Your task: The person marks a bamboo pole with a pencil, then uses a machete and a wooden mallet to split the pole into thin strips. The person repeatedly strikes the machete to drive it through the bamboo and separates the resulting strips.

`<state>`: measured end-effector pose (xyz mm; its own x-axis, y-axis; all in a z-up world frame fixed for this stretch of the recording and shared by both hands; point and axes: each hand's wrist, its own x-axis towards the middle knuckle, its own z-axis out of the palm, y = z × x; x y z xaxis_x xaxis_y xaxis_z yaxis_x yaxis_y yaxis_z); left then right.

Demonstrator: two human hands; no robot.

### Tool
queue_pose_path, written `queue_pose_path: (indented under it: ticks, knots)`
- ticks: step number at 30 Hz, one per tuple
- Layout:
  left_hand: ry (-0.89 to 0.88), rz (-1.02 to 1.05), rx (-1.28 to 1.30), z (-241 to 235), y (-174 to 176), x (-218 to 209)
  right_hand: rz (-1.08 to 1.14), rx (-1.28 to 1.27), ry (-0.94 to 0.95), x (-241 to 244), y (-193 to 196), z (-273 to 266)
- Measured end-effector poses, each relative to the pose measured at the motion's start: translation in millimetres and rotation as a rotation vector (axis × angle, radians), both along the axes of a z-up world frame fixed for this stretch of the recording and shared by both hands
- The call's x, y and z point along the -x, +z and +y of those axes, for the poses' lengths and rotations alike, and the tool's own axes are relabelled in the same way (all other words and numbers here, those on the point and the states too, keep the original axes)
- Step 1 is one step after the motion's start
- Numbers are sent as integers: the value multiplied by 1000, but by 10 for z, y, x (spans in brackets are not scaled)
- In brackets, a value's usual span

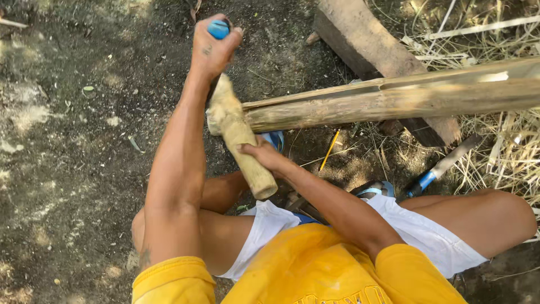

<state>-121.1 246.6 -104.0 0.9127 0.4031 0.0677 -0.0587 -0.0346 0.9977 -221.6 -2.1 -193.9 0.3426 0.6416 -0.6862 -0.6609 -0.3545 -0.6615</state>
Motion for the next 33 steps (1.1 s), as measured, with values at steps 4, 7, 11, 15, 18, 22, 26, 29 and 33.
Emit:
queue_pose_path:
  ticks: [4, 7, 11, 15, 18, 22, 26, 29, 33]
  knots:
    - [-23, -27, -541, -140, 233, 49, -72, -24, -127, -11, 111, -99]
    - [115, -123, -619, -418, 431, -22, -136, -5, -241, -354, 250, -521]
    - [-91, -416, -379, -1201, 862, -432, -473, 241, -380, -824, 531, -1264]
    - [-493, -547, -165, -2373, 1385, -793, -613, 8, -820, -995, 697, -2165]
    - [-830, -664, -462, -3197, 1759, -859, -878, 125, -997, -1060, 767, -2920]
    - [-1133, -697, -753, -4368, 1635, -852, -812, 158, -1292, -1062, 678, -3975]
    - [-1307, -761, -759, -5204, 1058, -824, -797, 448, -1401, -980, 315, -4927]
    - [-1389, -796, -735, -5691, 553, -739, -635, 611, -1435, -945, 49, -5477]
    - [-1501, -788, -679, -6062, -175, -697, -448, 807, -1467, -956, -414, -5796]
